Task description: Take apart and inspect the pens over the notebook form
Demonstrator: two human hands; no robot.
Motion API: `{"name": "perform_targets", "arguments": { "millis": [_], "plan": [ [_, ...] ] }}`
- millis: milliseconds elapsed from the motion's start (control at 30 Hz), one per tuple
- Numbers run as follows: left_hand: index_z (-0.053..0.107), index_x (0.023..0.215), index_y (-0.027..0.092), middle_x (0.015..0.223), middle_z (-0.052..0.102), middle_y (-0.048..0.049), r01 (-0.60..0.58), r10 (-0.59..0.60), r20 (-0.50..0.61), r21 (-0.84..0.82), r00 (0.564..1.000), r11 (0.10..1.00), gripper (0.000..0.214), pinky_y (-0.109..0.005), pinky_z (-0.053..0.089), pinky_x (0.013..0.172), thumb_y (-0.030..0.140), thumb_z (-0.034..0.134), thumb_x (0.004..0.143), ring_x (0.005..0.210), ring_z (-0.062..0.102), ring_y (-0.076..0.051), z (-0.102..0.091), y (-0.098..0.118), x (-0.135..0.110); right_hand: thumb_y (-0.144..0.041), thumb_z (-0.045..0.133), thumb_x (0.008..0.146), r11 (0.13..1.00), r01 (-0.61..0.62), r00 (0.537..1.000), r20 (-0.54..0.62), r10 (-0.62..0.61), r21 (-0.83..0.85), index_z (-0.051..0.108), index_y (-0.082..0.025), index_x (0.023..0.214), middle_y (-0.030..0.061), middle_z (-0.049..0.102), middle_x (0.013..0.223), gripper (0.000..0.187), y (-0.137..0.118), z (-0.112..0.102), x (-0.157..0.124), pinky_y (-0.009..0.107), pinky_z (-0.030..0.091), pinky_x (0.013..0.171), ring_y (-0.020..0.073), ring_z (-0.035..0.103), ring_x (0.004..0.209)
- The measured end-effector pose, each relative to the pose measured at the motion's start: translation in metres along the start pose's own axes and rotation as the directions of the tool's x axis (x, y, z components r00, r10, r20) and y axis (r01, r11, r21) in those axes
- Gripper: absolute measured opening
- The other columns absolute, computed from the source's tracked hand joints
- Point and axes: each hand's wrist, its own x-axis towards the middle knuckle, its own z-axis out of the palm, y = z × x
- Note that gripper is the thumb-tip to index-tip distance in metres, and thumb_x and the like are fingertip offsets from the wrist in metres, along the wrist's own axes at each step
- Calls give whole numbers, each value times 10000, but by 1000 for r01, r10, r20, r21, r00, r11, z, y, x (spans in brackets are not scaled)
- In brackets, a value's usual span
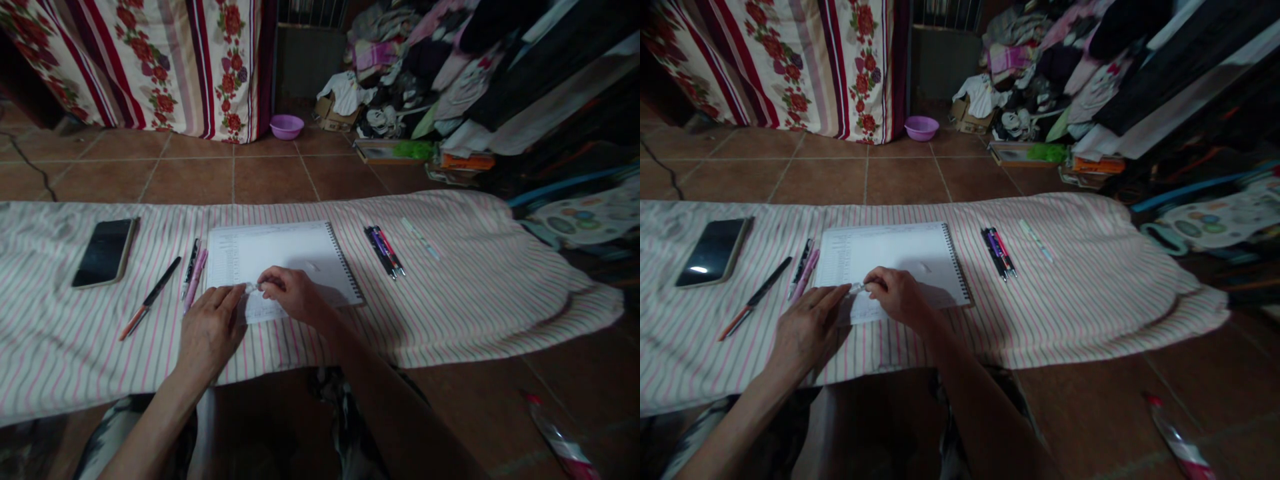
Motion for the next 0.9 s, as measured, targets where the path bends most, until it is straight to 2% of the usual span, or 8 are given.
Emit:
{"name": "perform_targets", "arguments": {
  "millis": [200,433,667,900],
  "plan": [
    [608,1086,156,910,679,-94,-36,35,21,62,999,997,348,-362,480,690,130,453,774,801,592,-251,-7,0,3,-105,552,755,999,14,999,37,-16,45,644,-176,860,0,674,732,157,-2,0,-1,230,480,645,117,631,690],
    [638,1072,146,930,690,-94,-86,85,13,157,996,984,322,-365,481,686,108,433,827,802,593,-252,-17,1,7,-66,579,694,983,-20,999,37,13,183,615,-175,896,17,665,810,233,0,6,-1,257,511,677,130,636,750],
    [655,1045,176,897,687,-90,-84,75,54,186,996,979,350,-389,482,696,77,422,804,798,590,-261,-32,8,12,-52,541,715,876,-112,990,131,56,470,561,-172,876,-8,628,768,201,-1,10,-1,212,533,602,101,653,683],
    [662,1037,146,879,680,-94,-136,124,69,231,990,963,330,-390,484,709,71,442,803,806,569,-268,-38,10,12,-93,584,723,824,-146,982,179,55,548,569,-169,853,-20,621,724,152,1,16,-4,250,547,649,103,647,671]
  ]
}}
